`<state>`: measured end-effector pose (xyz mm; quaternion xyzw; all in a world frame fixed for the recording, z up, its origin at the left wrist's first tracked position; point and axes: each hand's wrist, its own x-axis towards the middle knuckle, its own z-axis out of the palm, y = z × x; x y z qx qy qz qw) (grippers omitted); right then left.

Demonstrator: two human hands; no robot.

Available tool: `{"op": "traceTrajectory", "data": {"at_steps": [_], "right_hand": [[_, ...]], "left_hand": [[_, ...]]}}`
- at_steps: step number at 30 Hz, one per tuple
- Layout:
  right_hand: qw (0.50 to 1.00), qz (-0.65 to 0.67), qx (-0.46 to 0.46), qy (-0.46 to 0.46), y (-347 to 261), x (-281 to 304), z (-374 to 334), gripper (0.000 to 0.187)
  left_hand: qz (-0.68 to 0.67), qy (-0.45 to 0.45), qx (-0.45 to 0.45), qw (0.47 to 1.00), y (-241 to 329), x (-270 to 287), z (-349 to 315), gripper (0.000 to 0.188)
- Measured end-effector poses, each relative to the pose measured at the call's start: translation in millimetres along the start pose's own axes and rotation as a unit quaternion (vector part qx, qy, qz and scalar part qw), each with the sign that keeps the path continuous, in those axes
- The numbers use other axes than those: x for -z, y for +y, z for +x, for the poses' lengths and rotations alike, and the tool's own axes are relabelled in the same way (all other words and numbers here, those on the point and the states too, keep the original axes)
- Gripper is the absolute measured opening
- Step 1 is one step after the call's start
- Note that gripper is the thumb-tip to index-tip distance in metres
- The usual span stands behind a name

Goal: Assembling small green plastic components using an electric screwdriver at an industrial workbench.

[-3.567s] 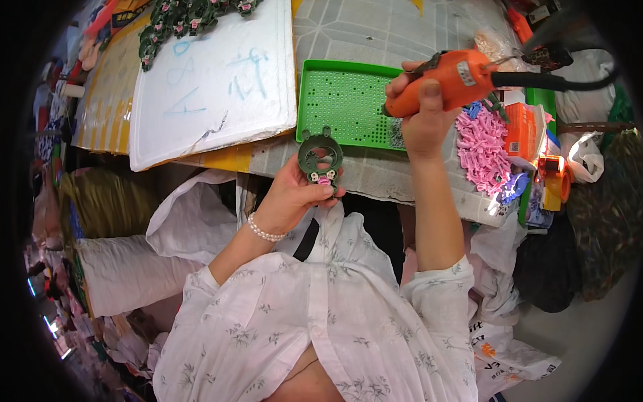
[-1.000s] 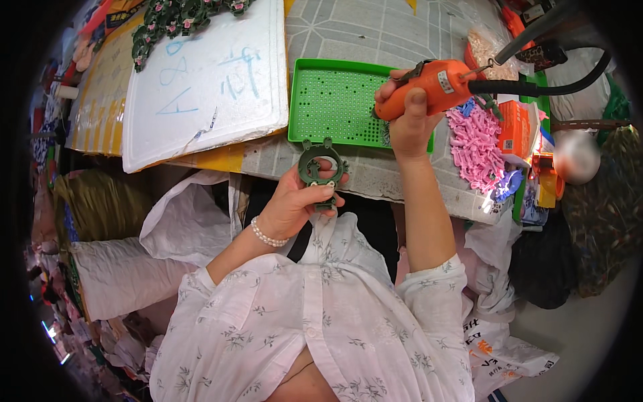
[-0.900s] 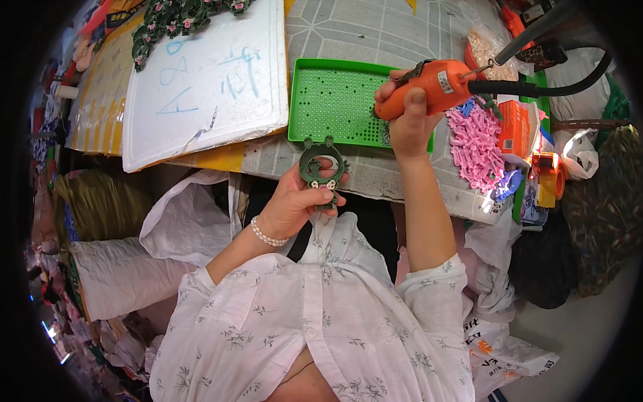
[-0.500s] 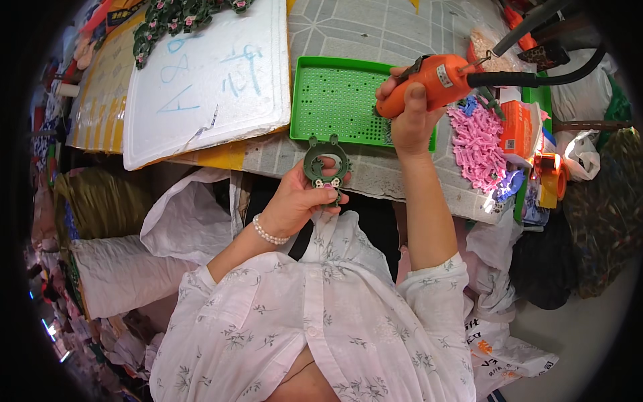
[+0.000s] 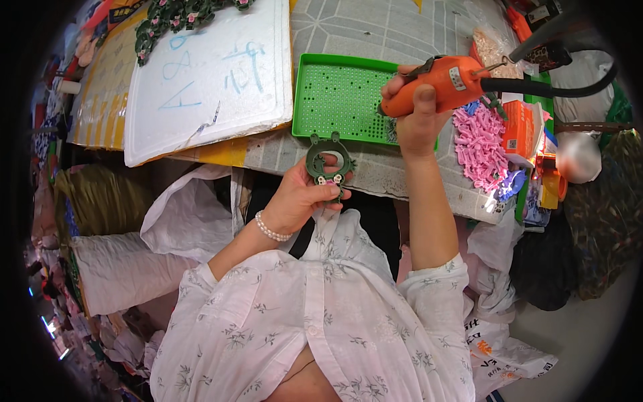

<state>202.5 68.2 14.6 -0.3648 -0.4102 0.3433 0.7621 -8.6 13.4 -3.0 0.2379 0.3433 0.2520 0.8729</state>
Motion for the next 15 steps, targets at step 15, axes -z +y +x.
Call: {"op": "traceTrajectory", "data": {"at_steps": [15], "right_hand": [[0.983,0.1,-0.027,-0.154,-66,-38,-53,0.093]], "left_hand": [[-0.021,0.036,-0.054,0.998,-4,-3,3,0.043]]}}
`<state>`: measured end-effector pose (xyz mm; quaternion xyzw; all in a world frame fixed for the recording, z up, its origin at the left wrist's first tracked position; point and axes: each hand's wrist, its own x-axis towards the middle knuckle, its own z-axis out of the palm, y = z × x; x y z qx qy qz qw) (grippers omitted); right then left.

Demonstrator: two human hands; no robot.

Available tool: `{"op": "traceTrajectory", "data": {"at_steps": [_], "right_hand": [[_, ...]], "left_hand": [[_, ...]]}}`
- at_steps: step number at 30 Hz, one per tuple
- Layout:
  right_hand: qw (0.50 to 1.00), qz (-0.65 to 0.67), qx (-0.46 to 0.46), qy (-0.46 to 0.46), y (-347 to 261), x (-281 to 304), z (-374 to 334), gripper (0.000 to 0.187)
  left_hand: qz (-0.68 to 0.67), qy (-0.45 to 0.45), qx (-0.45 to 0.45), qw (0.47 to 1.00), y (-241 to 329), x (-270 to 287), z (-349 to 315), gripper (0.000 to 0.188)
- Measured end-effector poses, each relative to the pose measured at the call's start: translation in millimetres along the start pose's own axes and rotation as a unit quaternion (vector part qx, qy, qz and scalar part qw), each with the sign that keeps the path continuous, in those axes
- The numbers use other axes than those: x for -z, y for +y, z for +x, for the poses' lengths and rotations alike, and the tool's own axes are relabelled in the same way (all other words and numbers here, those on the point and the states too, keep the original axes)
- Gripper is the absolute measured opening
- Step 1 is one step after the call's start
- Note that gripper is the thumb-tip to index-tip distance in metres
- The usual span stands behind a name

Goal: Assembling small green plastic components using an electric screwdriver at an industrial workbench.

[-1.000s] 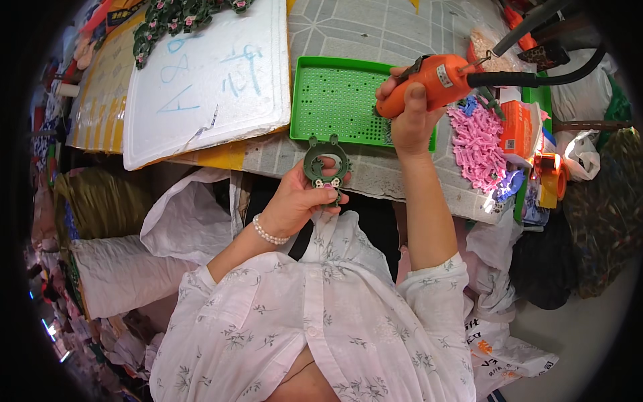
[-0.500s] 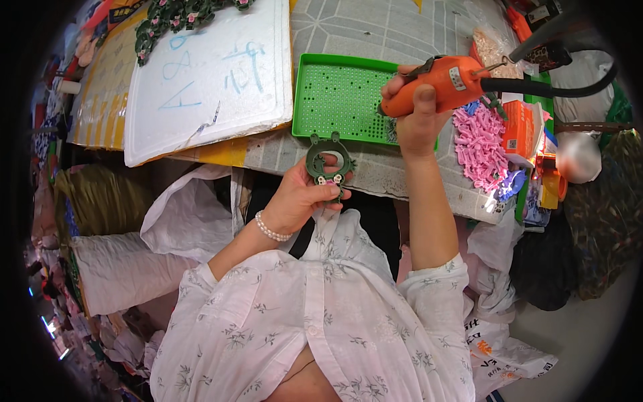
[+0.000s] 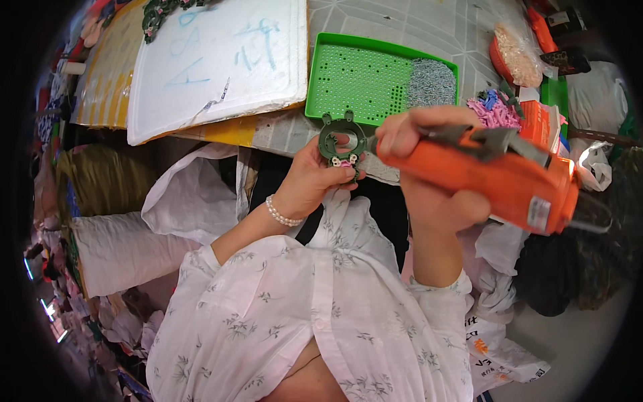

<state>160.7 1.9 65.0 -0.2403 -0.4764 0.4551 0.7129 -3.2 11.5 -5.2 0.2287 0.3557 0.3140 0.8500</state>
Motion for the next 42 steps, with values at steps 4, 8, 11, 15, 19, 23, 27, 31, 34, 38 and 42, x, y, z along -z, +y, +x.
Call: {"op": "traceTrajectory", "data": {"at_steps": [4,8,11,15,19,23,27,31,34,38,42], "right_hand": [[1.0,-0.01,-0.026,-0.003,0,-15,-12,0.088],[0.998,0.045,-0.034,-0.035,5,-16,-17,0.091],[0.998,0.051,-0.037,-0.026,9,-19,-20,0.09],[0.998,0.057,-0.033,-0.026,12,-20,-20,0.089],[0.998,0.049,-0.024,-0.024,14,-22,-20,0.089],[0.999,0.04,-0.029,-0.011,19,-21,-21,0.088],[0.998,0.049,-0.014,-0.022,24,-18,-21,0.083],[0.996,0.052,0.031,-0.06,29,-17,-17,0.08],[0.996,0.05,0.029,-0.068,30,-17,-17,0.082],[0.999,0.033,0.002,-0.041,8,-24,-11,0.088],[1.0,0.014,-0.005,0.009,-11,-14,0,0.072]], "left_hand": [[0.011,0.009,-0.004,1.0,-1,-1,2,0.042],[-0.004,0.007,-0.024,1.0,-3,-3,2,0.042],[0.014,0.008,-0.03,0.999,-2,-3,0,0.041],[0.033,0.009,-0.033,0.999,-4,-1,1,0.04],[0.038,0.013,-0.039,0.998,-4,-2,1,0.04],[0.022,0.013,-0.027,0.999,-2,-6,0,0.039],[-0.004,0.02,-0.039,0.999,-5,-8,0,0.038],[-0.024,0.035,-0.063,0.997,-6,-10,1,0.037],[-0.024,0.033,-0.057,0.998,-2,-9,0,0.036],[-0.006,0.019,-0.057,0.998,2,-5,2,0.038],[-0.038,0.018,-0.038,0.998,16,3,-3,0.044]]}}
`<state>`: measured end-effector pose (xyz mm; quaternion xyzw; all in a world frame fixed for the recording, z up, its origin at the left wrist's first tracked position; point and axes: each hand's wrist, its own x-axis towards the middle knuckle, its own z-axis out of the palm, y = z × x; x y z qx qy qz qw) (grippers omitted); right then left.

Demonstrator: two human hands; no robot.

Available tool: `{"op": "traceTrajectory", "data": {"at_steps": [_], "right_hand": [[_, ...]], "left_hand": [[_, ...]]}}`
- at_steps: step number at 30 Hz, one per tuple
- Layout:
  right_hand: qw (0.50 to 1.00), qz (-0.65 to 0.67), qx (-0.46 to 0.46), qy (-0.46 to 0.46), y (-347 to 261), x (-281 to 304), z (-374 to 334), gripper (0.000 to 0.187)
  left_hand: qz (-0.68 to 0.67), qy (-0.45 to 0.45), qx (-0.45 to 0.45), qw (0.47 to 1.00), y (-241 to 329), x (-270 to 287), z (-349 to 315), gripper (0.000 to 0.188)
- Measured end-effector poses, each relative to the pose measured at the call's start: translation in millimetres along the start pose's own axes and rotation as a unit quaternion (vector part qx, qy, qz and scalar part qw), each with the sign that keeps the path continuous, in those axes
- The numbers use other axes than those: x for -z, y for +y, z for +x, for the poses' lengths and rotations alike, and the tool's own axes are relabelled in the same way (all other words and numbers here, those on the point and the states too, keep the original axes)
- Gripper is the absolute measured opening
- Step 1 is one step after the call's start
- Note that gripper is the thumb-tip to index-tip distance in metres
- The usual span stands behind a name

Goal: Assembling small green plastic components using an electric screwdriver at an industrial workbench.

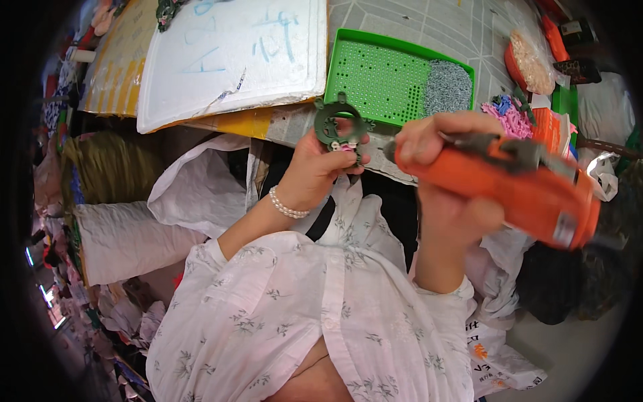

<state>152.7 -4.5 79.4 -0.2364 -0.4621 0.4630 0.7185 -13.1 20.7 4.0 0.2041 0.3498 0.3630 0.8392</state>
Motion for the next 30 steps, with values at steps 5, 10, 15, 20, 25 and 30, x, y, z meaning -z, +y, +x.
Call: {"op": "traceTrajectory", "data": {"at_steps": [5,10,15,20,25,30], "right_hand": [[0.965,-0.227,-0.108,0.071,-6,6,6,0.04],[0.955,-0.217,-0.191,0.061,-2,0,8,0.034],[0.964,-0.17,-0.203,0.028,-5,-5,8,0.035],[0.967,-0.13,-0.219,0.022,-8,-6,5,0.04],[0.966,-0.12,-0.231,-0.001,-4,5,-1,0.041],[0.966,-0.123,-0.229,0.009,-4,9,-4,0.04]], "left_hand": [[-0.113,-0.134,0.043,0.984,18,19,-4,0.044],[-0.11,-0.129,0.034,0.985,25,10,-9,0.062],[-0.204,-0.238,0.035,0.949,25,3,-9,0.071],[-0.21,-0.252,0.044,0.944,22,-6,-8,0.077],[-0.198,-0.259,0.06,0.943,21,-15,-10,0.077],[-0.189,-0.217,0.06,0.956,22,-32,-16,0.055]]}}
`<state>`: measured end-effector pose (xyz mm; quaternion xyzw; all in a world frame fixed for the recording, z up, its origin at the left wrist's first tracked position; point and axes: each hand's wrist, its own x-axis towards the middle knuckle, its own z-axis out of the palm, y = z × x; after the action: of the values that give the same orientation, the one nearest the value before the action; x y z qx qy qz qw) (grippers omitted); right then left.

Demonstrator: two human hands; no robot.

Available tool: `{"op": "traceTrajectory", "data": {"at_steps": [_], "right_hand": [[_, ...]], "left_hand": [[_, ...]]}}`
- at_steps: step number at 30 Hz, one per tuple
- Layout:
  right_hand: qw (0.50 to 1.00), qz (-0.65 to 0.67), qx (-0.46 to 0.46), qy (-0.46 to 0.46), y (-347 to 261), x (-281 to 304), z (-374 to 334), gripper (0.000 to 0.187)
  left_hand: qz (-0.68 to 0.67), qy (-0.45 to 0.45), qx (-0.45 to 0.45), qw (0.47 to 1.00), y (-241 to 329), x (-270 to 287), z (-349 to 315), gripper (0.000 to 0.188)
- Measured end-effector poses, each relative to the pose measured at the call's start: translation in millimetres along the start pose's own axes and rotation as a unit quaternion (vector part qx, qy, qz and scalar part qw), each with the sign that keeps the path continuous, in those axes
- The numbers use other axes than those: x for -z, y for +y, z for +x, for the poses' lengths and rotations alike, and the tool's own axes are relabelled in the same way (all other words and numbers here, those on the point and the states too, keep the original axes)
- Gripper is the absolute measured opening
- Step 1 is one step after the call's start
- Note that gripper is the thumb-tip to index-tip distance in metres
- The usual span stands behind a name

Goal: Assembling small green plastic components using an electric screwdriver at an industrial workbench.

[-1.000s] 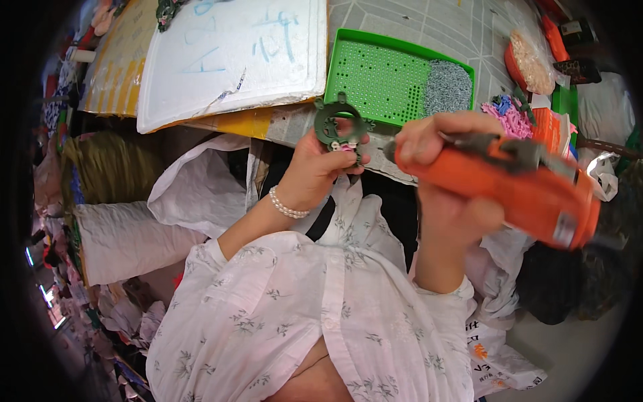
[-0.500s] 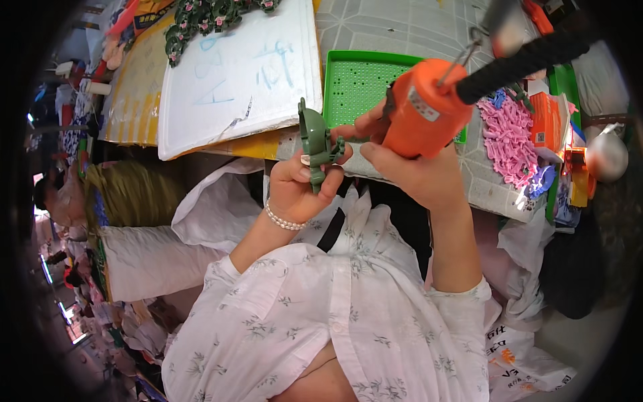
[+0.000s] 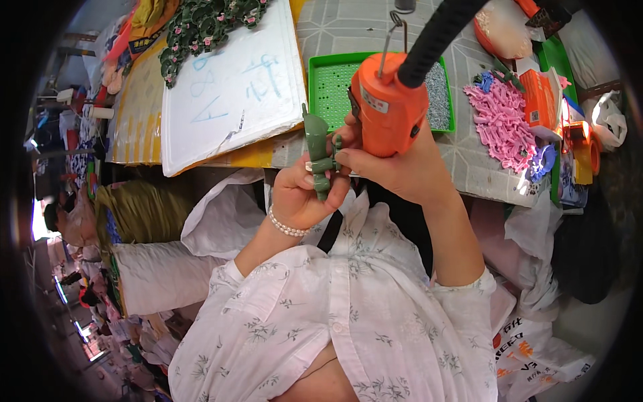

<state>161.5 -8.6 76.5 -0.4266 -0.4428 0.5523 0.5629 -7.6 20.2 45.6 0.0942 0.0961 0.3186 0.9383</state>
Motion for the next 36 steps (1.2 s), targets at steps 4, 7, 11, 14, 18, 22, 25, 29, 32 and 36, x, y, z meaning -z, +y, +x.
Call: {"op": "traceTrajectory", "data": {"at_steps": [4,7,11,14,18,22,25,29,32,36], "right_hand": [[0.999,-0.034,0.016,0.018,-4,-5,-2,0.038],[0.999,-0.021,0.018,0.03,-4,-7,-3,0.036],[0.999,-0.024,0.028,0.031,1,-8,-4,0.034],[0.998,-0.033,0.011,0.043,0,-11,-5,0.032],[0.998,-0.026,0.041,0.028,8,-9,-7,0.03],[0.995,-0.046,0.074,0.043,7,-12,-8,0.028],[0.985,-0.132,0.115,0.01,9,-7,-5,0.027],[0.993,-0.091,0.069,0.018,6,-10,-7,0.026],[0.994,-0.091,0.056,0.004,8,-8,-8,0.027],[0.991,-0.095,0.087,0.024,10,-12,-8,0.028]], "left_hand": [[-0.031,-0.071,0.022,0.997,-2,17,0,0.07],[-0.036,-0.066,0.023,0.997,-3,17,-1,0.067],[-0.023,-0.071,0.02,0.997,-4,19,-2,0.065],[-0.022,-0.09,0.03,0.995,-5,20,-3,0.065],[0.002,-0.053,0.035,0.998,-5,7,-6,0.061],[-0.034,-0.112,0.022,0.993,-7,17,-4,0.067],[0.008,-0.053,0.032,0.998,-6,19,-7,0.07],[0.001,-0.053,0.032,0.998,-5,19,-8,0.073],[0.011,-0.061,0.036,0.997,-5,20,-9,0.075],[0.002,-0.071,0.024,0.997,-5,22,-8,0.073]]}}
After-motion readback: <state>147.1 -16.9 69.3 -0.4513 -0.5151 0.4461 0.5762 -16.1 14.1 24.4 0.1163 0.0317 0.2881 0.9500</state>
